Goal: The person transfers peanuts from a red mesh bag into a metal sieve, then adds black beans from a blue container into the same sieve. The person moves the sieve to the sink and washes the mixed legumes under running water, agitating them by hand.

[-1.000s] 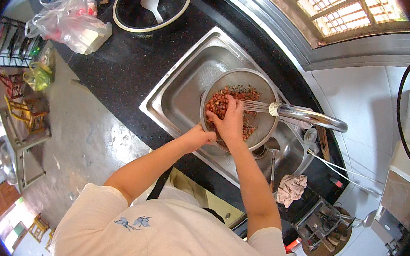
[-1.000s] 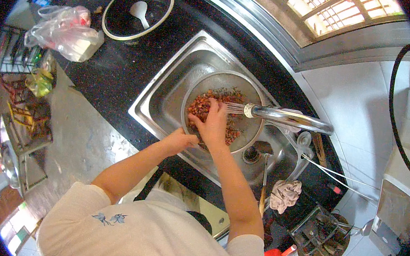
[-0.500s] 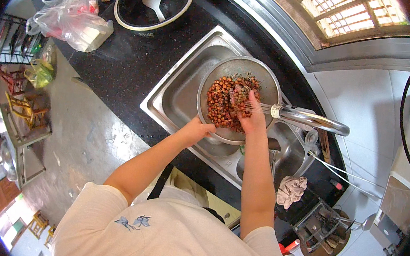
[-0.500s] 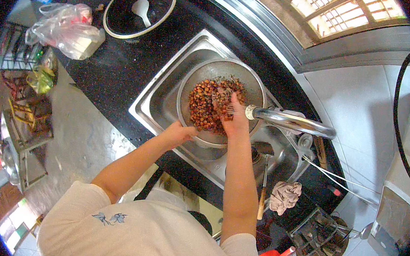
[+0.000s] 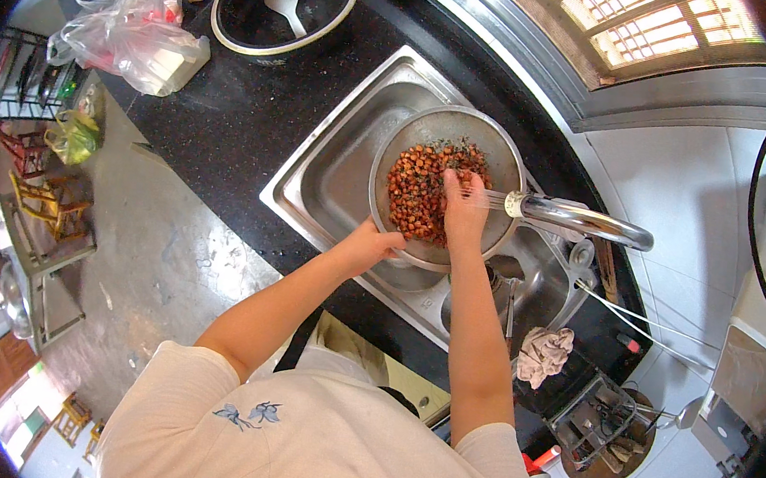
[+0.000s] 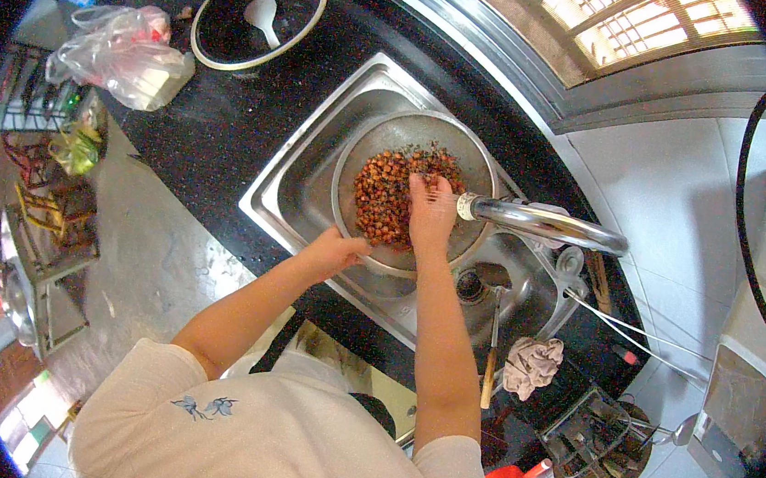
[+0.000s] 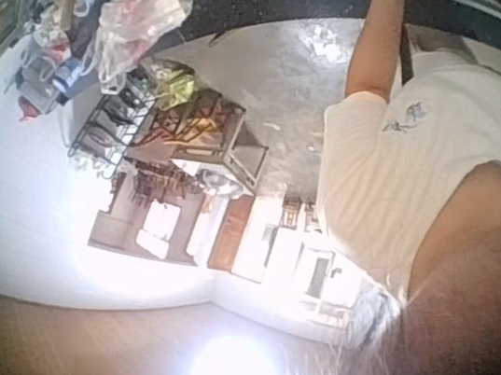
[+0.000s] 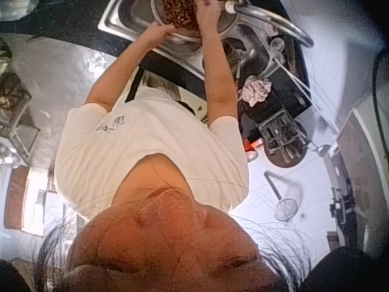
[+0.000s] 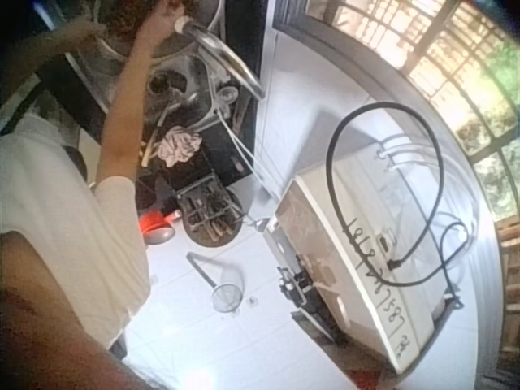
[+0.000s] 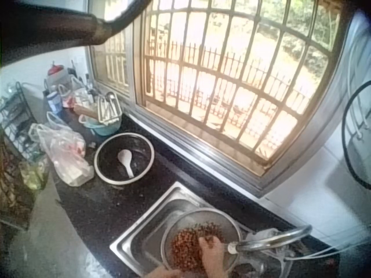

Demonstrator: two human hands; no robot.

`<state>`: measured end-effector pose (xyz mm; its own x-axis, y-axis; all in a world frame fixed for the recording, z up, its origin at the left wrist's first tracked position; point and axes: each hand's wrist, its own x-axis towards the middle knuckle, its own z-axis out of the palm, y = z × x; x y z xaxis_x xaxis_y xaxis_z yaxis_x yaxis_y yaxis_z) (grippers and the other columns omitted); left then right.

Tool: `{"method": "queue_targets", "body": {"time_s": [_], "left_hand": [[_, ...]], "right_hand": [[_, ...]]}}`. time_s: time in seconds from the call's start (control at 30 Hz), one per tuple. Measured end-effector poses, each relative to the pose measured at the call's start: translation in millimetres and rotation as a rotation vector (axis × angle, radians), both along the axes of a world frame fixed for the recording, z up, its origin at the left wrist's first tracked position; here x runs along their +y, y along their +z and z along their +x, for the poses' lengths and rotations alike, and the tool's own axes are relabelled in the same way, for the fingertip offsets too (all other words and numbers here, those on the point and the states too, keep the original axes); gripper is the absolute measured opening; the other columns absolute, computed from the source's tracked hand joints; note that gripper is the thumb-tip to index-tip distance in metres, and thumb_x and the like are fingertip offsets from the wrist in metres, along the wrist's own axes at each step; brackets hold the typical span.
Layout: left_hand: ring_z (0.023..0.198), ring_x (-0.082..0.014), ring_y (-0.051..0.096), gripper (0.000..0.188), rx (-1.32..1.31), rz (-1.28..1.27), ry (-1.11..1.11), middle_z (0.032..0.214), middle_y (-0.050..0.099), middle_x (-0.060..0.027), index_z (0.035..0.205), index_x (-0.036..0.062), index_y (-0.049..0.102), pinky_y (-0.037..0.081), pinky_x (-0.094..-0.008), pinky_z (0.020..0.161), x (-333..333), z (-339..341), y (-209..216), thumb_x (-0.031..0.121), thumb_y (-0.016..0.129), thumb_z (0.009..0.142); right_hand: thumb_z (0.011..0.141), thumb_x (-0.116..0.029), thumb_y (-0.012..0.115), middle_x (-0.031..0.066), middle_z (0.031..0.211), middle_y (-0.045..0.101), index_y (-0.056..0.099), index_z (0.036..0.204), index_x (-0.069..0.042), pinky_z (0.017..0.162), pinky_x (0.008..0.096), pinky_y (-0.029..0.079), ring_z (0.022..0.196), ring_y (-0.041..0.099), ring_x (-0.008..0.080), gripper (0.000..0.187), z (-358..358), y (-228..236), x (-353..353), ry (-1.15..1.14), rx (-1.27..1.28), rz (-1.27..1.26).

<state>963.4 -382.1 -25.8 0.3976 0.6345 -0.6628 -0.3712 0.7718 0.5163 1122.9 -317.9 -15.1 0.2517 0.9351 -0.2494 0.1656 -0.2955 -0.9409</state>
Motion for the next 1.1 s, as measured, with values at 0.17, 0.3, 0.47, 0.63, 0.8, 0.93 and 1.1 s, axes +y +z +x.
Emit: {"method": "queue_targets", "body": {"time_s": [0.17, 0.3, 0.47, 0.63, 0.8, 0.93, 1.1], "left_hand": [[0.093, -0.0180, 0.059, 0.050, 0.009, 0.003, -0.015, 0.109, 0.059, -0.0080, 0.121, -0.0001, 0.045, 0.049, -0.0314, 0.077, 3.6, -0.2, 11.2, 0.004, 0.060, 0.073], [0.092, -0.0184, 0.059, 0.050, 0.052, 0.038, -0.064, 0.109, 0.058, -0.0086, 0.121, -0.0004, 0.044, 0.050, -0.0321, 0.077, 3.2, -0.3, 5.6, 0.005, 0.060, 0.074], [0.087, -0.0185, 0.059, 0.044, 0.103, 0.001, -0.119, 0.104, 0.060, -0.0078, 0.116, 0.0013, 0.051, 0.050, -0.0318, 0.074, -2.0, 10.3, 20.9, 0.006, 0.063, 0.074], [0.092, -0.0208, 0.061, 0.044, 0.033, -0.071, -0.084, 0.107, 0.060, -0.0087, 0.117, 0.0009, 0.051, 0.051, -0.0343, 0.079, -6.6, 6.2, -10.1, 0.003, 0.062, 0.074], [0.099, -0.0217, 0.058, 0.057, 0.012, -0.052, -0.055, 0.112, 0.055, -0.0098, 0.126, 0.0018, 0.039, 0.051, -0.0356, 0.081, -10.1, -0.4, -22.7, 0.002, 0.060, 0.074], [0.103, -0.0223, 0.055, 0.064, 0.012, -0.046, -0.125, 0.116, 0.052, -0.0107, 0.132, 0.0026, 0.032, 0.050, -0.0353, 0.084, -6.1, -9.5, -26.3, 0.005, 0.060, 0.074], [0.085, -0.0171, 0.056, 0.043, 0.052, -0.026, -0.146, 0.100, 0.058, -0.0064, 0.114, 0.0009, 0.051, 0.047, -0.0287, 0.073, -4.9, -12.1, 7.6, 0.008, 0.062, 0.073]], "right_hand": [[0.078, -0.013, 0.067, 0.0120, 0.093, 0.056, 0.059, 0.091, -0.002, 0.078, 0.0361, 0.045, 0.088, 0.056, 0.0255, 0.019, 8.8, -4.5, -1.8, 0.153, -0.416, 0.262], [0.080, -0.019, 0.066, 0.0165, 0.107, 0.052, 0.059, 0.100, -0.005, 0.089, 0.0438, 0.038, 0.105, 0.048, 0.0336, 0.025, 7.4, -6.2, 3.7, 0.086, -0.683, 0.352], [0.083, -0.025, 0.064, 0.0184, 0.106, 0.051, 0.058, 0.103, -0.006, 0.089, 0.0473, 0.034, 0.101, 0.045, 0.0372, 0.028, -7.5, -23.3, 1.0, 0.157, -0.819, 0.335], [0.075, -0.025, 0.071, 0.0134, 0.105, 0.053, 0.058, 0.098, -0.007, 0.089, 0.0476, 0.036, 0.105, 0.047, 0.0353, 0.032, -9.6, -9.9, -17.0, 0.725, -0.652, 0.315], [0.067, -0.016, 0.076, 0.0123, 0.107, 0.057, 0.061, 0.095, -0.005, 0.095, 0.0454, 0.036, 0.109, 0.048, 0.0332, 0.034, 25.5, -2.7, -13.8, 0.703, -0.699, 0.321], [0.065, -0.027, 0.080, 0.0140, 0.137, 0.038, 0.060, 0.110, -0.012, 0.102, 0.0543, 0.027, 0.128, 0.034, 0.0382, 0.051, 16.8, 24.8, -25.6, 0.766, -0.811, 0.278], [0.057, -0.021, 0.084, 0.0141, 0.148, 0.024, 0.052, 0.122, -0.016, 0.103, 0.0575, 0.020, 0.135, 0.023, 0.0405, 0.073, 21.9, 7.4, -16.2, 0.685, -0.935, 0.293]]}}
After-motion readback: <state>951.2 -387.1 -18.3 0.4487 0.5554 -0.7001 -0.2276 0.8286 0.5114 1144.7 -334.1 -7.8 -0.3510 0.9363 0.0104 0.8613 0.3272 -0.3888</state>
